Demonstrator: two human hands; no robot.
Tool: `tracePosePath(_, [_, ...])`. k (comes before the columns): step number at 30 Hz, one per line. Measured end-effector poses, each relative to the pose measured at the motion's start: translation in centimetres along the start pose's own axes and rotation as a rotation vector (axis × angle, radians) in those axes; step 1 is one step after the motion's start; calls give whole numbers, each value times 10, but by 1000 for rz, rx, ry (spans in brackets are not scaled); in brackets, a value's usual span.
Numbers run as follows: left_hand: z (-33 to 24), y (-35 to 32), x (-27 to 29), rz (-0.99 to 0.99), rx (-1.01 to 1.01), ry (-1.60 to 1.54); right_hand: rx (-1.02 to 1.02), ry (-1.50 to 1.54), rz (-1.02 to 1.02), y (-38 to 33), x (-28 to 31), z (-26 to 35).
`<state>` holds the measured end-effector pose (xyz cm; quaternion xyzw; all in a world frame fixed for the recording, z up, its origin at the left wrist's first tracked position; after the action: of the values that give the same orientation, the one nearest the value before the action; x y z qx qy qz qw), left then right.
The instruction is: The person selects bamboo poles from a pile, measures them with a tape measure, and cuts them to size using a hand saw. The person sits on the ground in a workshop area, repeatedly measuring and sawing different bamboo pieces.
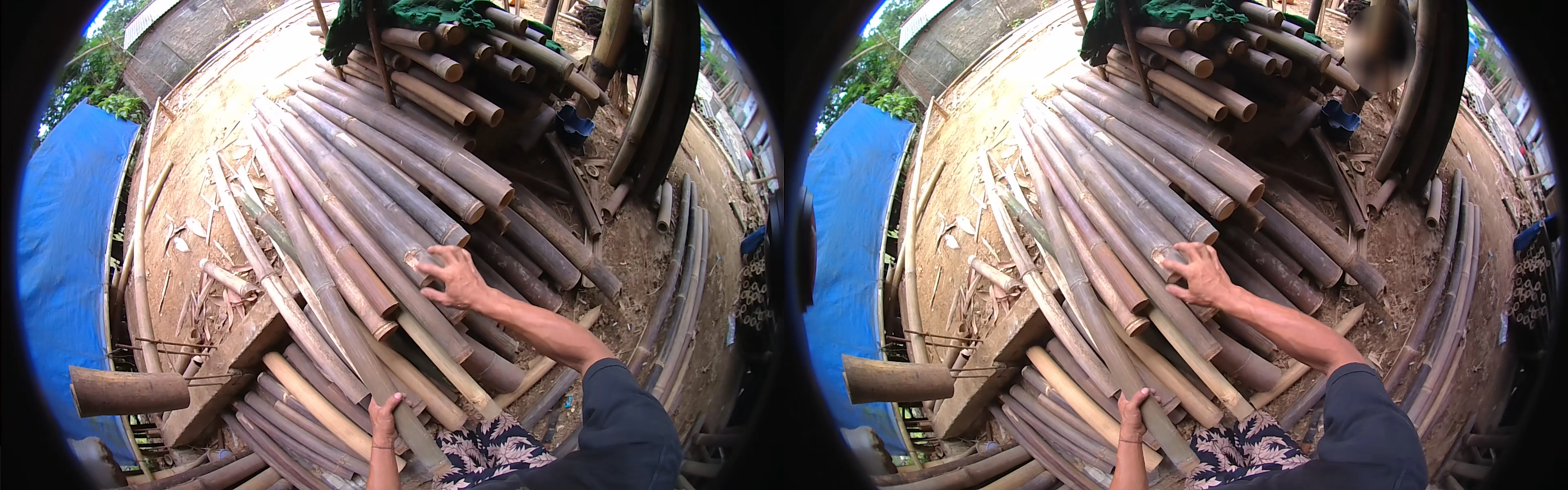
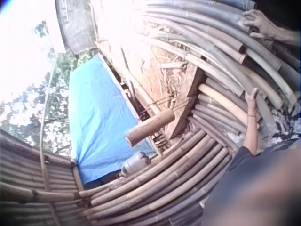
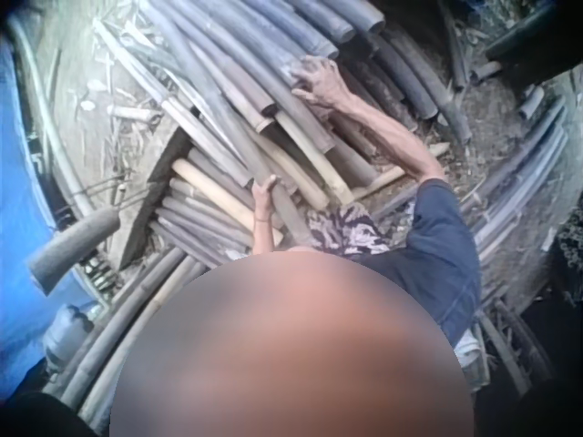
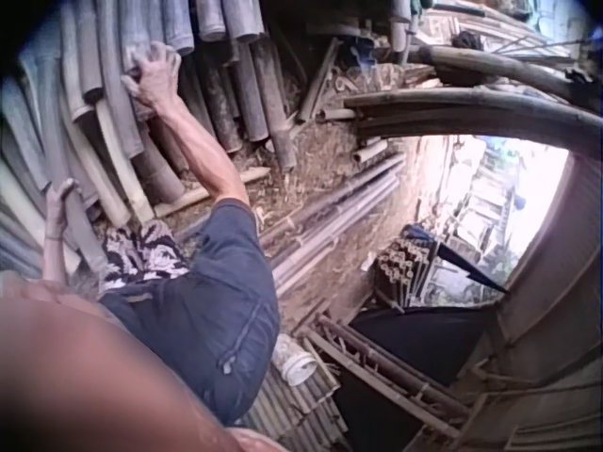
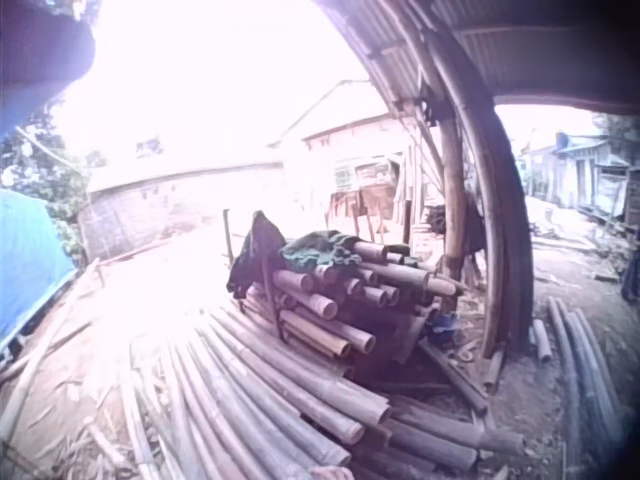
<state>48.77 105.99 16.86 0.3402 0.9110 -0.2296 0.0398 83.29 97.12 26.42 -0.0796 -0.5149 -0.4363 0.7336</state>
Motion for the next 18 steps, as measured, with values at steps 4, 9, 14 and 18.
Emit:
tracePosePath(4, [-3,2,4,-14,-14,15,-348,-117,-421,82,60,-61])
tracePosePath(9, [7,15,-6,10,-9,2,-729,-187,81,110,64,-149])
tracePosePath(14, [-9,33,-23,-9,-113,44,-557,-118,-122,94,67,-73])
tracePosePath(18, [-32,65,-38,-33,-165,231,-305,-104,-105,44,45,17])
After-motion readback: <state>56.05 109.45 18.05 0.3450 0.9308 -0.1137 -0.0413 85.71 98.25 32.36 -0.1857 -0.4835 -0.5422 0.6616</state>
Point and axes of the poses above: each hand's wrist, its own y-axis towards the middle knuckle, its own x-axis out of the back of the hand, z = x × y, the point moved 3 cm from there along y, towards the middle knuckle, and after that the axes turned 15 degrees about -x, right-handed, at the moved point
